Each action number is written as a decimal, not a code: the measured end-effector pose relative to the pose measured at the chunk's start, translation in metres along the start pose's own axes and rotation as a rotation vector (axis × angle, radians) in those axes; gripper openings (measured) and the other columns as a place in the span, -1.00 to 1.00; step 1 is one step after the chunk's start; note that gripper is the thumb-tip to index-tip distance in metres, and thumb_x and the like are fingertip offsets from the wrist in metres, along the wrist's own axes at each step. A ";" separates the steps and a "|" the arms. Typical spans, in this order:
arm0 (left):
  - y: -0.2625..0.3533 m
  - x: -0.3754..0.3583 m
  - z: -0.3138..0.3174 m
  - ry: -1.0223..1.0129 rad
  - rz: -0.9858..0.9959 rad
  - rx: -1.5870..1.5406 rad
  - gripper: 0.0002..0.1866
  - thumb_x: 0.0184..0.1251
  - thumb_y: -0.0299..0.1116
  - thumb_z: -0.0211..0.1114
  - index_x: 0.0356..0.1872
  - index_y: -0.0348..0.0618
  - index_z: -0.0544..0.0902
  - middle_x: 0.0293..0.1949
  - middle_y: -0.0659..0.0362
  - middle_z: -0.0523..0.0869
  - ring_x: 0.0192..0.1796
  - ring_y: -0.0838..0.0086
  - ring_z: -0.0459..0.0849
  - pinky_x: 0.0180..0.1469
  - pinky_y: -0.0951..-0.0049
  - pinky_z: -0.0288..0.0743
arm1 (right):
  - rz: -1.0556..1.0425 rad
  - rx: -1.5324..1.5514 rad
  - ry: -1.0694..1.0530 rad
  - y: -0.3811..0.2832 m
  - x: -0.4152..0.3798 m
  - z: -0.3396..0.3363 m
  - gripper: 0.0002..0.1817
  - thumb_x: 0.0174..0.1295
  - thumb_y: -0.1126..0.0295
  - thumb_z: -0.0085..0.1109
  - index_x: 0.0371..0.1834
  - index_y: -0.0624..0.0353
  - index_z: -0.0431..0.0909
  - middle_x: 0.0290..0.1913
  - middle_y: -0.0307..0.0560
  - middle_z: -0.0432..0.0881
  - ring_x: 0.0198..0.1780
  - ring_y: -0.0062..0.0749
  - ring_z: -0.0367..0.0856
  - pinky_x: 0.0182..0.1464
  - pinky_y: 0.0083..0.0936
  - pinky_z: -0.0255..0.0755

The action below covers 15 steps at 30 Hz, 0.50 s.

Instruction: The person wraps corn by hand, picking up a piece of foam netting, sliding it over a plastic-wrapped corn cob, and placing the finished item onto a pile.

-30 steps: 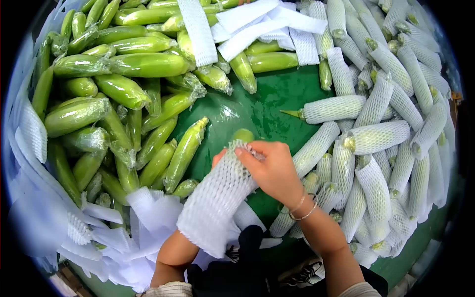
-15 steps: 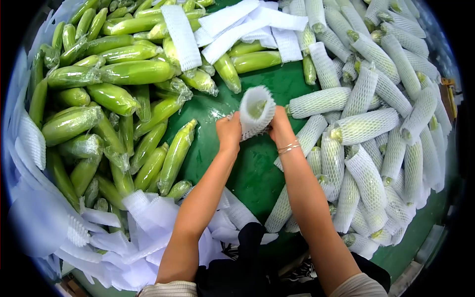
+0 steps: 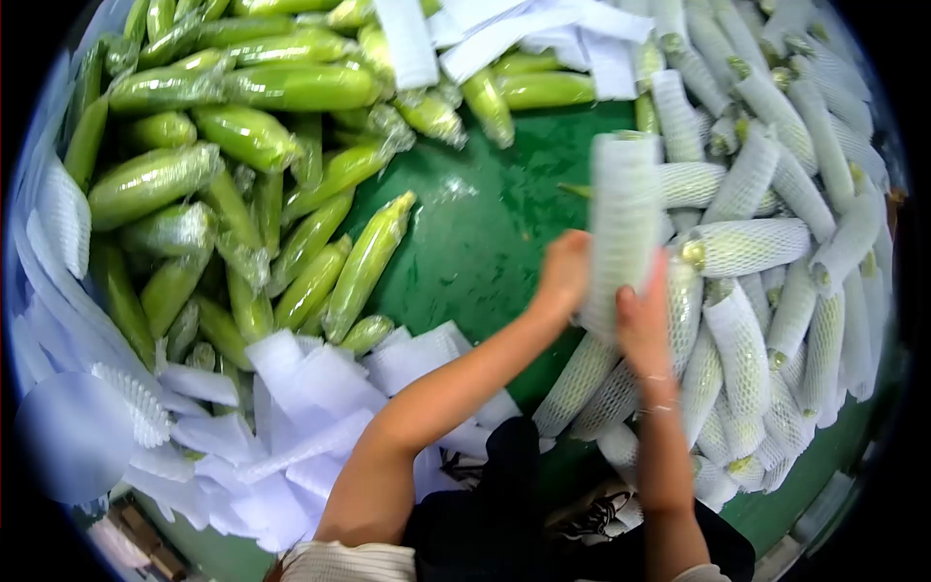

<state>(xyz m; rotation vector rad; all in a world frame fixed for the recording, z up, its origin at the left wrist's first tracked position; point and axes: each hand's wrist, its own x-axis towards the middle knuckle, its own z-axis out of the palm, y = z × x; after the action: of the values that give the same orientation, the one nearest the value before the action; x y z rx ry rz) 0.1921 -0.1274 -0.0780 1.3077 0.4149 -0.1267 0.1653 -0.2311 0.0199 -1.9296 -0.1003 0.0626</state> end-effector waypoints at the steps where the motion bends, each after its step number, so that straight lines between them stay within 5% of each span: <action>1: 0.004 -0.013 0.009 -0.177 0.065 0.068 -0.84 0.23 -0.48 0.10 -0.33 -0.35 0.62 -0.37 -0.05 0.70 -0.25 0.27 0.65 -0.15 0.36 0.50 | 0.099 -0.170 -0.052 -0.021 -0.006 -0.025 -0.28 0.15 0.12 0.23 0.27 0.31 0.20 0.12 0.19 0.42 0.14 -0.15 0.45 0.16 -0.32 0.32; 2: 0.051 -0.033 -0.005 -0.404 -0.033 0.271 -0.85 0.16 -0.48 0.18 -0.27 -0.31 0.62 -0.33 -0.08 0.66 -0.25 0.15 0.66 -0.16 0.32 0.51 | 0.191 -0.342 -0.107 -0.043 -0.010 -0.047 -0.26 0.08 0.18 0.31 0.26 0.31 0.21 0.12 0.23 0.42 0.11 -0.11 0.49 0.10 -0.32 0.37; 3: 0.061 -0.044 -0.023 -0.390 -0.062 0.266 -0.85 0.16 -0.48 0.18 -0.27 -0.31 0.62 -0.33 -0.08 0.66 -0.25 0.15 0.66 -0.16 0.32 0.51 | 0.404 -0.456 -0.164 -0.064 -0.017 -0.063 -0.25 0.03 0.27 0.36 0.26 0.31 0.21 0.12 0.30 0.43 0.01 0.07 0.56 -0.04 -0.32 0.46; 4: 0.067 -0.050 -0.040 -0.256 0.148 0.388 -0.82 0.17 -0.45 0.23 -0.22 -0.29 0.60 -0.31 -0.02 0.65 -0.24 0.23 0.65 -0.15 0.37 0.51 | 0.511 -0.774 -0.251 -0.072 -0.027 -0.077 -0.21 -0.01 0.30 0.37 0.28 0.30 0.19 0.14 0.33 0.40 -0.07 0.19 0.56 -0.15 -0.30 0.51; 5: 0.073 -0.054 -0.058 -0.129 0.368 0.510 -0.78 0.17 -0.42 0.27 -0.17 -0.28 0.59 -0.29 0.03 0.64 -0.24 0.30 0.65 -0.15 0.42 0.51 | 0.523 -0.772 -0.258 -0.068 -0.043 -0.086 -0.21 -0.01 0.30 0.37 0.28 0.30 0.19 0.14 0.33 0.40 -0.07 0.19 0.56 -0.15 -0.30 0.51; 7: 0.089 -0.065 -0.109 0.001 0.365 0.783 -0.73 0.17 -0.36 0.31 -0.15 -0.27 0.58 -0.21 0.03 0.62 -0.15 0.18 0.64 -0.07 0.35 0.50 | 0.393 -1.140 -0.423 -0.060 -0.067 -0.098 -0.14 -0.04 0.33 0.37 0.34 0.33 0.13 0.19 0.30 0.36 0.01 0.21 0.51 -0.05 -0.24 0.47; 9: 0.113 -0.085 -0.148 -0.052 0.333 1.074 -0.68 0.16 -0.31 0.34 -0.11 -0.27 0.57 -0.18 0.00 0.62 -0.04 0.13 0.59 0.02 0.30 0.45 | 0.238 -1.159 -0.409 -0.040 -0.071 -0.092 -0.11 -0.06 0.33 0.38 0.35 0.34 0.11 0.20 0.30 0.34 0.07 0.19 0.47 0.02 -0.24 0.43; 10: 0.114 -0.096 -0.162 -0.050 0.322 1.072 -0.68 0.16 -0.31 0.34 -0.11 -0.27 0.57 -0.18 0.00 0.62 -0.04 0.13 0.59 0.02 0.30 0.45 | 0.072 -1.176 -0.374 -0.034 -0.072 -0.090 -0.08 -0.07 0.33 0.39 0.37 0.36 0.09 0.22 0.29 0.31 0.13 0.17 0.42 0.09 -0.24 0.39; 15: 0.093 -0.120 -0.214 -0.373 0.055 1.084 -0.57 0.11 -0.25 0.40 -0.07 -0.31 0.57 -0.22 0.01 0.60 -0.05 0.10 0.55 -0.01 0.22 0.42 | -0.098 -1.162 -0.267 -0.044 -0.043 -0.061 -0.07 -0.09 0.35 0.40 0.38 0.34 0.10 0.27 0.26 0.28 0.21 0.18 0.31 0.22 -0.16 0.27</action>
<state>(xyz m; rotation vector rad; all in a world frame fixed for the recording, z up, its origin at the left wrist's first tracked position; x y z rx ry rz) 0.0634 0.0847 0.0074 2.2972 -0.0546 -0.5982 0.1261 -0.2773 0.0822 -3.0605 -0.4954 0.2356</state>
